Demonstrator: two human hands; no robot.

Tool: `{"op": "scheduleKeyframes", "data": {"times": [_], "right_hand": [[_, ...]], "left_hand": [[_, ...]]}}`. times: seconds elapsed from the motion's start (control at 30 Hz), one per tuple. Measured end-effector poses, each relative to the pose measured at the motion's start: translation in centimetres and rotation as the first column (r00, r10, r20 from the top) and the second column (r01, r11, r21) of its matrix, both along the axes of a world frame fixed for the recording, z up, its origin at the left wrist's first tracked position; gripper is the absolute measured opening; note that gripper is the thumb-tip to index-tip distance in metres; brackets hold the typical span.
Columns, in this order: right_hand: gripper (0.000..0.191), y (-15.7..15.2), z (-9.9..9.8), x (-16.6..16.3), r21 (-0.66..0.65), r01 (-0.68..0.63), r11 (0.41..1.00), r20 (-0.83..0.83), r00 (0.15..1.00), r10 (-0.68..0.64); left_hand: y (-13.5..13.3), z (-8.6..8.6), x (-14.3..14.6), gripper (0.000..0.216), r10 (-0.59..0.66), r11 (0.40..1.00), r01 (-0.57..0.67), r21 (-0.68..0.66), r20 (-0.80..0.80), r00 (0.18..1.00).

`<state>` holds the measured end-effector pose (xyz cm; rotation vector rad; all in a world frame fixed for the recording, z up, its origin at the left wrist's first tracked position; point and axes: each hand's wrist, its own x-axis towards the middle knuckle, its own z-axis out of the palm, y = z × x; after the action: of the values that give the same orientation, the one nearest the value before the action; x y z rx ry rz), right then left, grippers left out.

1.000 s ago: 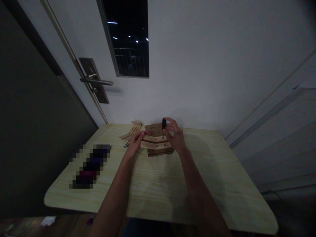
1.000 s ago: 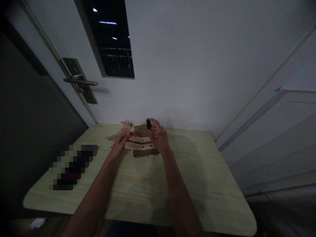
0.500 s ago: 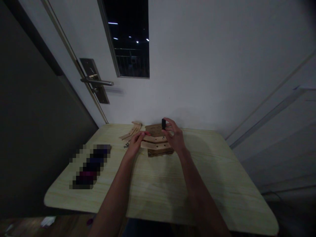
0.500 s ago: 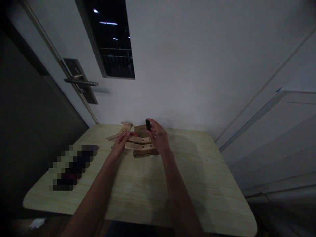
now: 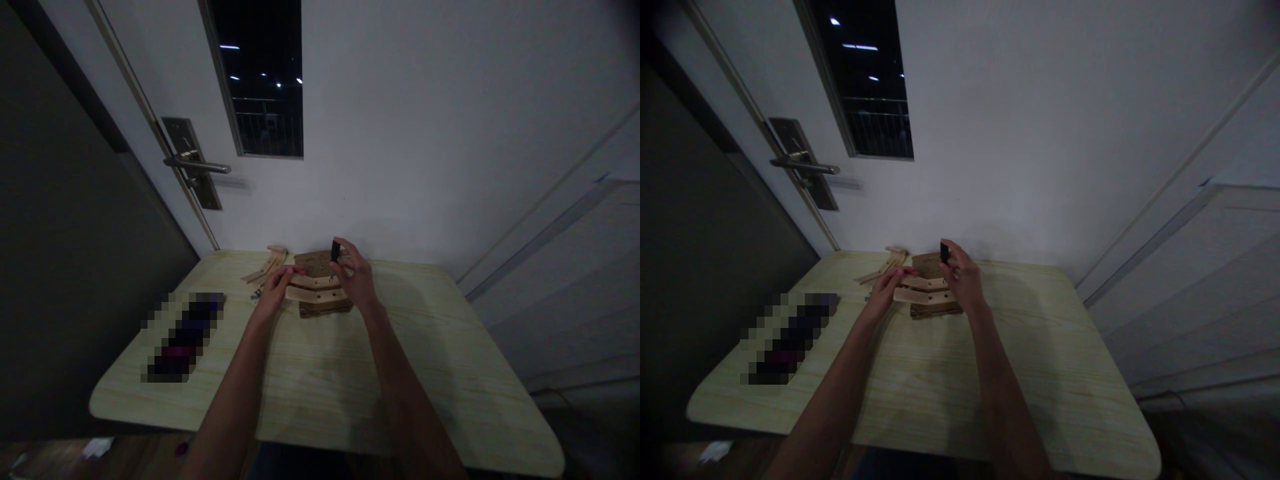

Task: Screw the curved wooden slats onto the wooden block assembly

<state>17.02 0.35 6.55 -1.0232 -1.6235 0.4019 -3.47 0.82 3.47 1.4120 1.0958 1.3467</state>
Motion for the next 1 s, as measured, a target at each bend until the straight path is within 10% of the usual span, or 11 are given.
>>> {"op": "scheduleKeyframes", "data": {"times": [1.0], "right_hand": [[0.041, 0.06, -0.03, 0.07, 0.0, -0.002, 1.0, 0.094, 0.996, 0.002]], "left_hand": [[-0.07, 0.17, 0.05, 0.046, 0.006, 1.0, -0.004, 0.025, -0.051, 0.999]]}}
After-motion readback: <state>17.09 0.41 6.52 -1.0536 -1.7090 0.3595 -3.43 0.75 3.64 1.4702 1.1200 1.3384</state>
